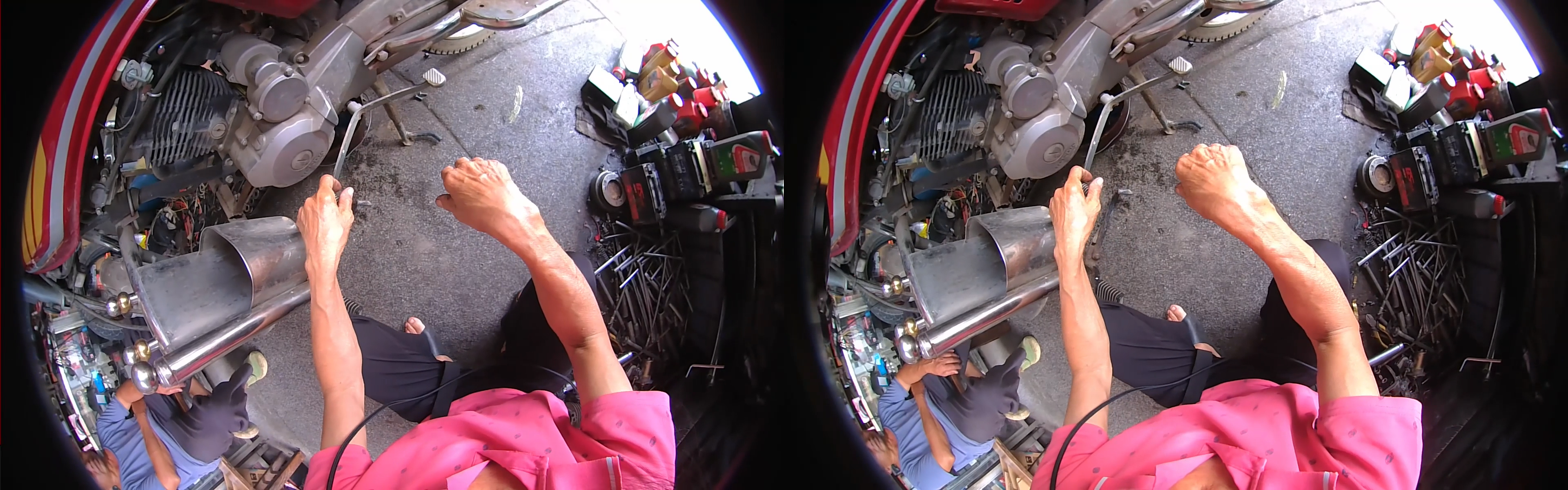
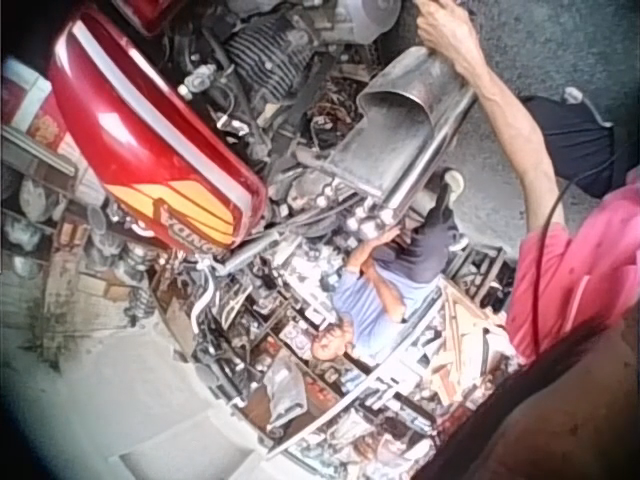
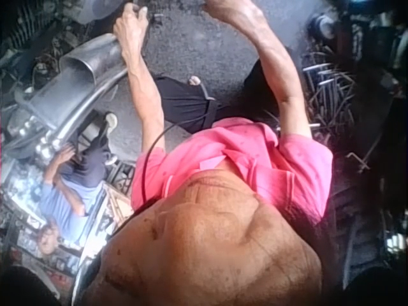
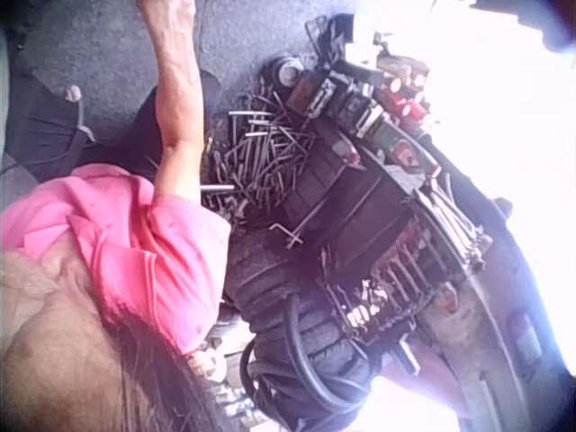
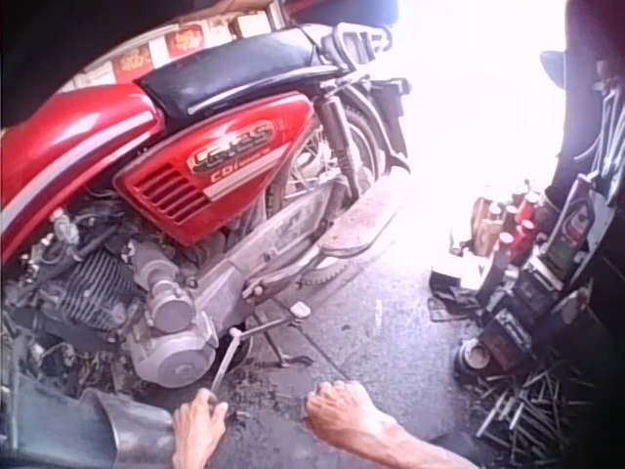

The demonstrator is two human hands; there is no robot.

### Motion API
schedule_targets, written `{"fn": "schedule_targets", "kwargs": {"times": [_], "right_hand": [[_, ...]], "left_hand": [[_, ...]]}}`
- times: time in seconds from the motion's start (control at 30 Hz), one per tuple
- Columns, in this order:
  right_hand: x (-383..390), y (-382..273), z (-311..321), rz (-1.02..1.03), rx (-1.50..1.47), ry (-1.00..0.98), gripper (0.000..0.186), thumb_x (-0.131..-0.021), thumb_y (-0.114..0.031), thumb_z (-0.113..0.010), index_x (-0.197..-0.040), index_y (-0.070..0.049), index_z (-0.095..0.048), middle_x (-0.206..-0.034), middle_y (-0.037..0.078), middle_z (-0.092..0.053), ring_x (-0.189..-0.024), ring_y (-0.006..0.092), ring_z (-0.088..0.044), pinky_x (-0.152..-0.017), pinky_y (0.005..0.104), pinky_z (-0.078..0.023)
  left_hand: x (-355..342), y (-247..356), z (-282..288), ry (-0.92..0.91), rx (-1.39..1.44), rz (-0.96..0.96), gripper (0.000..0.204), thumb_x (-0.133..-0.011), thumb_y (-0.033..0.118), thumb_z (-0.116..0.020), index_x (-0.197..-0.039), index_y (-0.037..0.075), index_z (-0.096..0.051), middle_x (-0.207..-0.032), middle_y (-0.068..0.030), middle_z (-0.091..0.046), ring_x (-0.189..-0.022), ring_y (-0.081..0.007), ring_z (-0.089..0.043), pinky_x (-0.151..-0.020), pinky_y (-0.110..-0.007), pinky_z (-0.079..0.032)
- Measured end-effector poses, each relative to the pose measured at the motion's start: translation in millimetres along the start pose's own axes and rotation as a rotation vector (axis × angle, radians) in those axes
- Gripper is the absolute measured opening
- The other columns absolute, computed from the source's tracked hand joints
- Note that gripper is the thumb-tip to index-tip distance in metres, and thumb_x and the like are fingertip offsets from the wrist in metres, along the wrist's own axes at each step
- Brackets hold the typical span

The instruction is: The person adjusts a metal lever on a motorcycle by hand, moves a bucket of liquid aside, and fits the metal lever back onto the motorcycle.

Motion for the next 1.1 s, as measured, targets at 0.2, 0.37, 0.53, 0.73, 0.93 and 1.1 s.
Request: {"fn": "schedule_targets", "kwargs": {"times": [0.2, 0.37, 0.53, 0.73, 0.93, 1.1], "right_hand": [[5, -2, 3, 0.018, 0.013, 0.081, 0.031, -0.079, -0.032, -0.06, -0.088, -0.002, -0.06, -0.089, 0.014, -0.06, -0.09, 0.0296, -0.058, -0.078, 0.039, -0.046], [6, 0, 0, 0.026, 0.015, 0.09, 0.033, -0.079, -0.034, -0.061, -0.087, -0.002, -0.059, -0.09, 0.015, -0.059, -0.092, 0.0298, -0.057, -0.08, 0.0389, -0.044], [8, 2, 4, 0.037, 0.013, 0.11, 0.035, -0.08, -0.034, -0.059, -0.087, 0.0, -0.057, -0.089, 0.016, -0.058, -0.091, 0.0322, -0.055, -0.079, 0.0409, -0.043], [3, 7, 13, -0.026, 0.003, 0.074, 0.037, -0.08, -0.036, -0.06, -0.093, -0.002, -0.058, -0.096, 0.016, -0.059, -0.095, 0.0323, -0.055, -0.082, 0.0409, -0.042], [-1, 34, 21, -0.189, 0.021, 0.044, 0.04, -0.079, -0.036, -0.061, -0.099, -0.001, -0.06, -0.097, 0.018, -0.061, -0.097, 0.0326, -0.055, -0.082, 0.0397, -0.043], [-4, 38, 21, -0.205, 0.022, 0.036, 0.041, -0.079, -0.037, -0.062, -0.098, -0.001, -0.061, -0.094, 0.019, -0.062, -0.094, 0.0333, -0.057, -0.081, 0.0401, -0.044]], "left_hand": [[1, 2, 3, -0.046, -0.015, -0.008, 0.024, -0.081, 0.022, -0.06, -0.092, 0.003, -0.051, -0.072, -0.0212, -0.062, -0.072, -0.0388, -0.061, -0.064, -0.047, -0.046], [3, 3, 1, -0.034, -0.051, -0.024, 0.026, -0.08, 0.024, -0.06, -0.091, 0.003, -0.049, -0.069, -0.0215, -0.061, -0.07, -0.0412, -0.061, -0.061, -0.05, -0.047], [2, -3, 1, -0.071, 0.063, 0.038, 0.029, -0.079, 0.023, -0.063, -0.094, 0.002, -0.049, -0.069, -0.0218, -0.061, -0.072, -0.0403, -0.061, -0.064, -0.048, -0.046], [2, -14, 0, -0.003, 0.07, 0.124, 0.04, -0.078, 0.019, -0.064, -0.099, -0.001, -0.036, -0.067, -0.0242, -0.059, -0.068, -0.0416, -0.06, -0.062, -0.048, -0.047], [3, -6, 7, -0.12, 0.038, 0.055, 0.037, -0.076, 0.023, -0.067, -0.091, -0.006, -0.049, -0.071, -0.0261, -0.06, -0.072, -0.0404, -0.061, -0.066, -0.046, -0.049], [3, -6, 7, -0.12, 0.011, 0.004, 0.038, -0.075, 0.022, -0.067, -0.093, -0.008, -0.053, -0.073, -0.0249, -0.061, -0.077, -0.0373, -0.063, -0.07, -0.043, -0.05]]}}
Point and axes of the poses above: each hand's wrist, its own x-axis away from the middle knuckle, its own z-axis out of the back of the hand, y = z × x, the point moved 1 cm from there along -x, towards the middle knuckle
